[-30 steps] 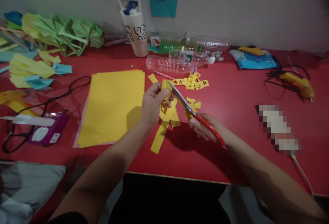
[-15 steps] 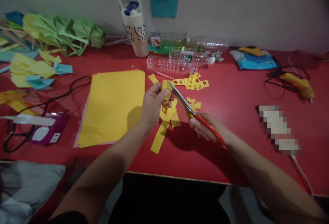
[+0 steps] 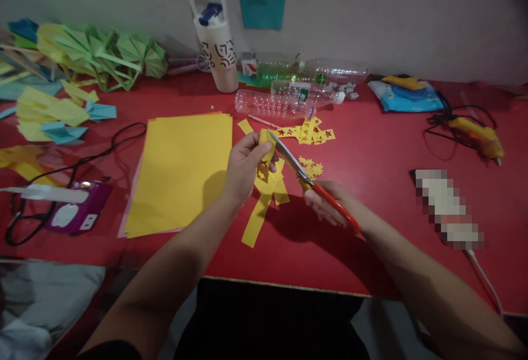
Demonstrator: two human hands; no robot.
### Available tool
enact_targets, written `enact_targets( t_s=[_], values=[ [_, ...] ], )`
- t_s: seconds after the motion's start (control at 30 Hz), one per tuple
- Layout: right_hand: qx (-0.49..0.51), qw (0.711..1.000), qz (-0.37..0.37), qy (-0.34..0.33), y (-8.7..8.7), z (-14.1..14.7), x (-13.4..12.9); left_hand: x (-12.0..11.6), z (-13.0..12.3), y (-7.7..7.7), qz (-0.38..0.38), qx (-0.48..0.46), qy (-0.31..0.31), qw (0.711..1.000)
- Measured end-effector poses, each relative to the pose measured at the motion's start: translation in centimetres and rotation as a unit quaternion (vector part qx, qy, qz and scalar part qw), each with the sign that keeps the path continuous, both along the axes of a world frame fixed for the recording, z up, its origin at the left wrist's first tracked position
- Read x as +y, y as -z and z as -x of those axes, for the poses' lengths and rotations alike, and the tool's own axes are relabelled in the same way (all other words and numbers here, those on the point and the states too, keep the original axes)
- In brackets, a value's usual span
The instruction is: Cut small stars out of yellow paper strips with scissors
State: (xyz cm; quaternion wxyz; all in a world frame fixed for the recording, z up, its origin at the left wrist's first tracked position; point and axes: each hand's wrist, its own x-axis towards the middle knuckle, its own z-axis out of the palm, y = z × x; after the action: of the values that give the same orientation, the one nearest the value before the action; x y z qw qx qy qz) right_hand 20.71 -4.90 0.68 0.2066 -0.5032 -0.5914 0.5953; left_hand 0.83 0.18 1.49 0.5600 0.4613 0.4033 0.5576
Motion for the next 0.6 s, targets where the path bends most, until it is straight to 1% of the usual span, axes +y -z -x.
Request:
enact_targets(
  t_s=[0.07, 0.13, 0.2, 0.27, 0.33, 0.43, 0.5, 0.6],
  values=[
    [-0.003, 1.000, -0.008, 0.000, 0.3, -0.2, 0.0, 0.3, 0.3, 0.0, -0.027, 0.024, -0.004, 0.999],
    [-0.008, 1.000, -0.014, -0.003, 0.5, -0.3, 0.0, 0.6, 0.5, 0.1, -0.053, 0.050, -0.020, 0.997],
    [-0.014, 1.000, -0.011, -0.005, 0.4, -0.2, 0.0, 0.9, 0.7, 0.3, -0.068, 0.058, -0.039, 0.995],
    [-0.015, 1.000, 0.001, -0.002, 0.0, 0.0, 0.0, 1.0, 0.7, 0.5, -0.078, 0.047, -0.050, 0.995],
    [-0.002, 1.000, 0.011, -0.002, -0.5, 0.2, 0.0, 1.0, 0.7, 0.7, -0.078, 0.034, -0.036, 0.996],
    [0.020, 1.000, 0.012, -0.011, -0.9, 0.3, 0.0, 0.8, 0.6, 0.9, -0.068, 0.017, 0.003, 0.998],
    [0.031, 0.999, 0.008, -0.018, -0.8, 0.3, 0.0, 0.7, 0.5, 1.0, -0.067, 0.008, 0.016, 0.998],
    [0.048, 0.998, -0.003, -0.026, -0.5, 0.2, -0.1, 0.7, 0.4, 1.0, -0.070, 0.003, 0.018, 0.997]
  ],
)
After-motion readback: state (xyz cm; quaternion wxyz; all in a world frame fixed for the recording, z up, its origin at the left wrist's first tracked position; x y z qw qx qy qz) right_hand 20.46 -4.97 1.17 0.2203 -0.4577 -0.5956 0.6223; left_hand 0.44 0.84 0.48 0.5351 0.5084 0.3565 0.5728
